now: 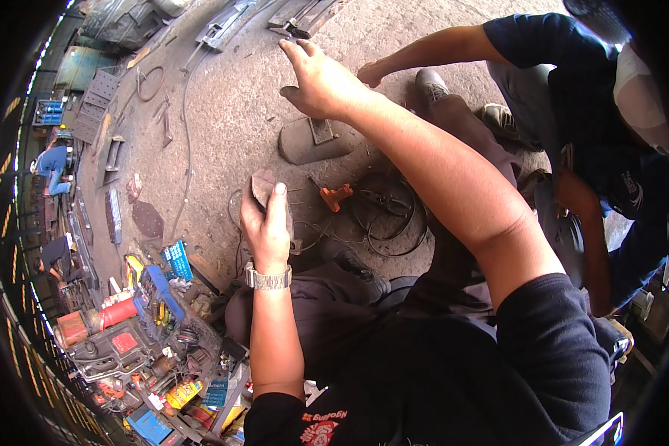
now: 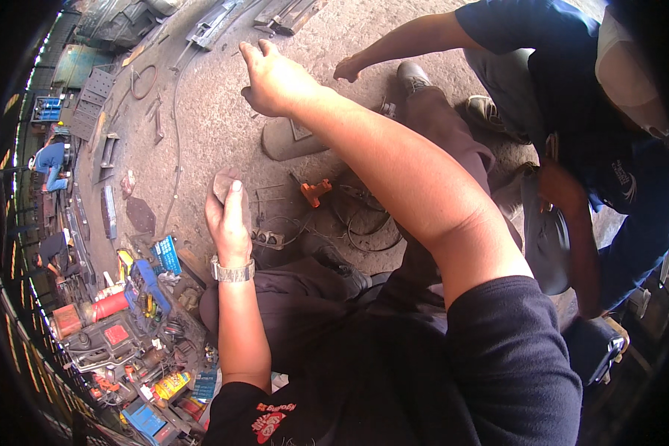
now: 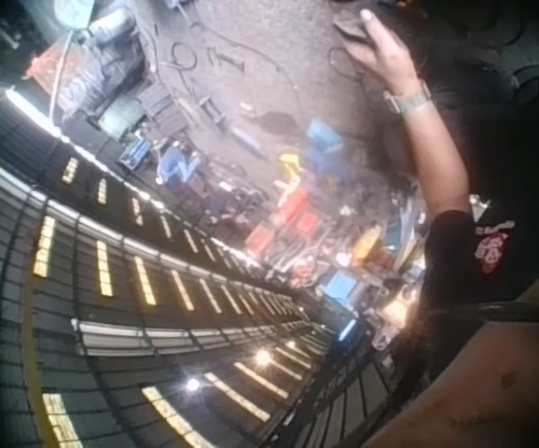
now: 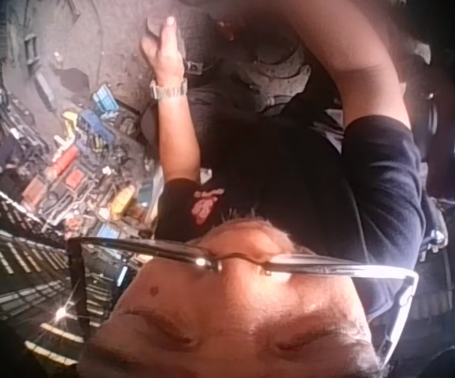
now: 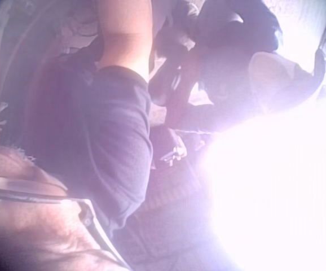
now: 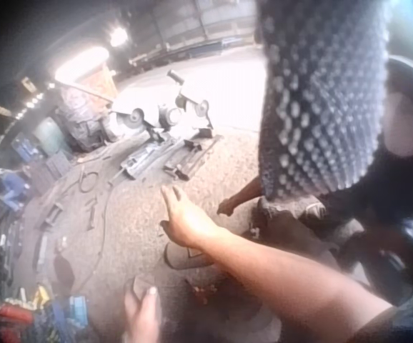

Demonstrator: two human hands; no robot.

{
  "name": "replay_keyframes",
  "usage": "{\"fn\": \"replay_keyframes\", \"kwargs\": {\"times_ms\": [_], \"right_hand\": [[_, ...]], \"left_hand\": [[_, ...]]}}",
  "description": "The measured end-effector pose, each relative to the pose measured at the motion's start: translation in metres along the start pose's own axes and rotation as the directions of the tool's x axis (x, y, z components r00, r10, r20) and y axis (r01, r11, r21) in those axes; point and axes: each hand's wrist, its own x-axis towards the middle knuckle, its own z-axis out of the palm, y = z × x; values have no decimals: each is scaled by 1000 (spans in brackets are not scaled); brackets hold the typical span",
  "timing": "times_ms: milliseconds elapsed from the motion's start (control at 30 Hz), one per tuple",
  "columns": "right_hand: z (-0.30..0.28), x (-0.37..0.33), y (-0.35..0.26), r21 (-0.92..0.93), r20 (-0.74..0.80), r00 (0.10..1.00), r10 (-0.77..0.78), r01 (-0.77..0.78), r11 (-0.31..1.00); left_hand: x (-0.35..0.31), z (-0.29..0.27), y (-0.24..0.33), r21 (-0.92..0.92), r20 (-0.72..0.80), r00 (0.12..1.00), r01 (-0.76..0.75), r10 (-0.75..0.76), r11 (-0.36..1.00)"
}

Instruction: The person sits on the floor and uses a hand file to smooth the edges of a small metal piece. They repeatedly file the edges and occasionally inspect the piece by turning it over in their hands.

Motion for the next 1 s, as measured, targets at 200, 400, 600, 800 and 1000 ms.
{"fn": "replay_keyframes", "kwargs": {"times_ms": [200,400,600,800,1000], "right_hand": [[-5,-2,0,8,7,1000,1,-1,1000],[-3,-3,1,14,-2,1000,1,-1,1000],[-6,12,15,119,-131,991,-30,46,992],[-33,27,32,764,136,803,581,-458,454],[-15,56,92,913,221,792,569,-373,165]], "left_hand": [[-1,2,-2,-4,-7,1000,11,-11,1000],[-2,3,3,35,6,1000,-6,5,999],[-1,1,7,106,35,999,-25,22,994],[-9,-11,-6,59,-6,1000,1,-1,998],[-8,-6,-3,8,-4,1000,25,-25,1000]]}}
